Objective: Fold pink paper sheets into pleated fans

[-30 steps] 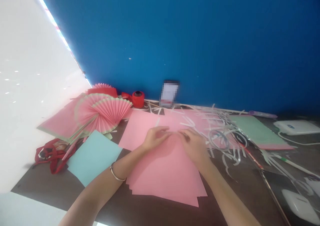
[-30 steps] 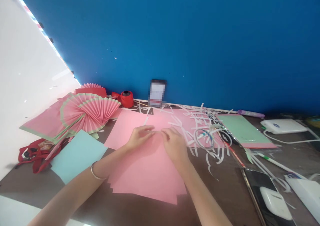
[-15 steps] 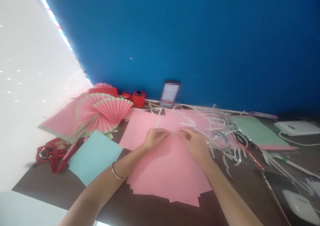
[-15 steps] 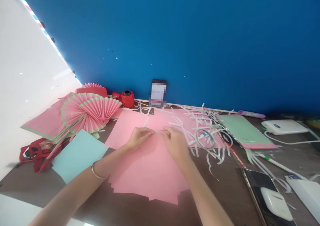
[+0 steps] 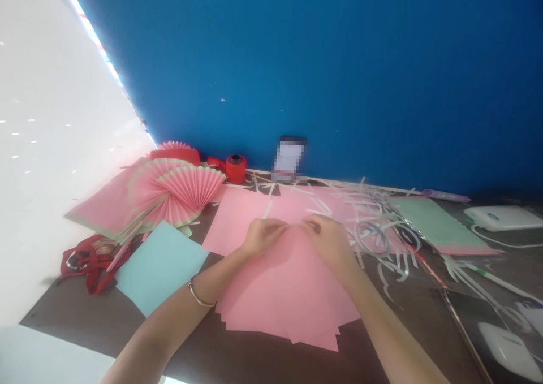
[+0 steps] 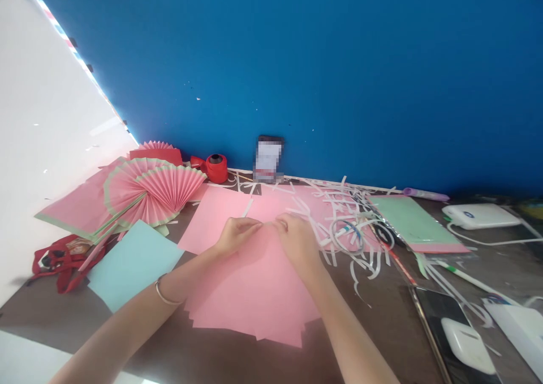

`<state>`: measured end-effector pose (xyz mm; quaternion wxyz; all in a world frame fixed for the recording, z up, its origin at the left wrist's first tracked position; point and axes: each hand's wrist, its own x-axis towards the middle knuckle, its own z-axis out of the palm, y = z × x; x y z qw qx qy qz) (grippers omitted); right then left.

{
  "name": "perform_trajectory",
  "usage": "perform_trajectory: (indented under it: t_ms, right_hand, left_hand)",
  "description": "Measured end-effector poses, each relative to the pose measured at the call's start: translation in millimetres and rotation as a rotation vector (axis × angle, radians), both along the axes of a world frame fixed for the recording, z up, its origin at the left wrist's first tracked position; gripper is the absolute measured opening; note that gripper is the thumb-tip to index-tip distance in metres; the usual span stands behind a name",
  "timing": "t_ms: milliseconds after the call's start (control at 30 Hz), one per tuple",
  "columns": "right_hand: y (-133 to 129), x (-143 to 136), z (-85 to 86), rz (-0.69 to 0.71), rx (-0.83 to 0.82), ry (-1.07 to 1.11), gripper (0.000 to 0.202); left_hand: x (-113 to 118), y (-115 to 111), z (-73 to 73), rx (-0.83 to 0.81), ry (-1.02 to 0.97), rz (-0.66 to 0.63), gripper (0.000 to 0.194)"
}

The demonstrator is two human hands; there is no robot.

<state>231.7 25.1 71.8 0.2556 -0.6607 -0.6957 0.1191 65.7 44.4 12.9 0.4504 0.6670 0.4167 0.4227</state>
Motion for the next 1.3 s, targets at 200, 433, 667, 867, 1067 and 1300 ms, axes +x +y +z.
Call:
perform_trajectory:
  t_ms: [200,433,667,867,1067,1300]
  right_hand:
    - [0.1,-0.2,-4.3,-0.003,0.032,0.028,0.019]
    - [0.1,1.1,-7.1,-0.02,0.052,0.024,0.021]
    - [3.7,1.5,-13.7,-0.007,0.099,-0.003,0.024]
    - [3.6,-1.3,-12.1,0.012,0.135,-0.028,0.021]
    - [-0.2,-4.1,-14.5,0.049,0.191,-0.088,0.022]
    - [-3.3,-10.5,-14.5,0.111,0.089,-0.076,0.024]
  left_hand:
    - [-0.5,2.0,-3.4,0.016,0.011,0.017,0.029]
    - [-0.2,1.2,-1.4,-0.005,-0.036,0.0,0.03]
    - [-0.9,2.1,-3.8,0.013,-0.036,0.004,0.03]
    - [-0.4,3.1,-5.3,0.011,-0.016,0.017,0.03]
    - [-0.5,1.8,-1.4,0.027,0.188,0.048,0.031]
    - [-0.6,0.9,2.4,-0.001,0.176,-0.033,0.031]
